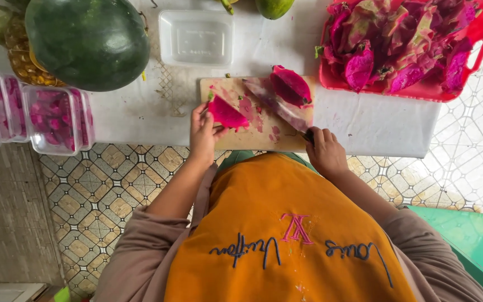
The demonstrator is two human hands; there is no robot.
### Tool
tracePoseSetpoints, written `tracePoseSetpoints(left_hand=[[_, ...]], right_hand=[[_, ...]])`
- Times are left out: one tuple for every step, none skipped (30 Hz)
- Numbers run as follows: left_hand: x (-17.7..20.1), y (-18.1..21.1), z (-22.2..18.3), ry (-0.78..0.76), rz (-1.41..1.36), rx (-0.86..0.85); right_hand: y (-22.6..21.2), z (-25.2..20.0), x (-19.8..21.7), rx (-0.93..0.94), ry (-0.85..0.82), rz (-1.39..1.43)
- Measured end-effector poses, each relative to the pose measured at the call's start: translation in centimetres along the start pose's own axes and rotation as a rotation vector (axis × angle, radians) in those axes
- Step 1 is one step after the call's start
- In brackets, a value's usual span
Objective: Peeling and cutting dragon fruit into cubes and placing them into plastic containers on a food preparation table.
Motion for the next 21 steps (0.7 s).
tracePoseSetpoints(left_hand=[[0.3, 0.9, -0.7, 0.019, -0.042, -0.01], [0.7, 1.8, -1.3, 0.038, -0.084, -0.023], [0.8, 1.5, -1.4, 0.043, -0.083, -0.026], [1.0, 1.3, -1.4, 0.037, -0.151, -0.042], [1.1, 1.0, -1.4, 0.032, -0.218, -0.058], [0.4, 1.7, -2.0, 0.034, -0.217, -0.066], [-0.3, 2.3, -2.5, 0.012, -0.266, -0.067], [-1.3, 2.9, -2.9, -0.013, -0.319, -0.066], [-2.1, 3.0, -2.6, -0.015, -0.322, -0.073], [-3.0, 3.0, -2.7, -0.086, -0.397, -0.093], [-3.9, 2.9, -2.9, -0.156, -0.472, -0.113], [-4.9, 3.3, -3.1, -0.16, -0.483, -0.118], [-6.0, 3.9, -3.4, -0.221, -0.507, -0.136], [-6.8, 4.7, -3.5, -0.277, -0.53, -0.161], [-7.3, 4.8, -3.4, -0.274, -0.538, -0.171], [-7.8, 5.0, -3.5, -0.33, -0.529, -0.179], [-8.2, 5.2, -3.4, -0.385, -0.519, -0.186], [-8.0, 5.2, -3.1, -0.382, -0.521, -0.191], [-7.8, 5.0, -2.7, -0.373, -0.424, -0.188], [-7.7, 4.8, -2.4, -0.366, -0.326, -0.181], [-7.8, 6.1, -2.4, -0.365, -0.328, -0.183]], right_hand=[[0.0, 0.4, -0.8, 0.046, 0.089, -0.038], [-0.1, 0.8, -1.5, 0.094, 0.181, -0.076], [0.1, 1.1, -2.1, 0.099, 0.181, -0.073], [0.3, 1.4, -2.5, 0.119, 0.255, -0.145], [0.5, 1.7, -3.0, 0.139, 0.329, -0.216], [-0.5, 1.4, -1.6, 0.144, 0.334, -0.213], [-1.6, 1.1, 0.0, 0.19, 0.37, -0.109], [-2.5, 0.8, 1.8, 0.234, 0.407, -0.009], [-4.5, 1.5, 3.7, 0.238, 0.413, -0.01], [-6.0, 2.0, 4.9, 0.166, 0.042, 0.583], [-7.9, 2.2, 5.9, 0.078, -0.351, 1.16], [-9.3, 2.4, 7.2, 0.082, -0.346, 1.15], [-10.9, 2.5, 8.6, 0.093, -0.414, 1.372], [-12.9, 2.8, 9.9, 0.11, -0.49, 1.593], [-13.1, 3.1, 10.3, 0.122, -0.492, 1.582], [-13.3, 3.4, 10.7, 0.106, -0.4, 1.619], [-13.4, 3.7, 11.2, 0.091, -0.307, 1.655], [-13.1, 4.0, 11.0, 0.097, -0.311, 1.652], [-12.6, 4.3, 10.8, 0.087, -0.265, 1.645], [-12.0, 4.6, 10.7, 0.075, -0.217, 1.638], [-11.8, 5.0, 10.8, 0.077, -0.218, 1.636]])
Point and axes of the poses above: each hand's wrist, its own z-axis towards the middle knuckle, its own x-axis out of the back of the hand, y = z × x, the point moved 3 cm from there along z, towards the middle knuckle, and after that the axes turned 11 degrees about -x, right-handed, at the moved point
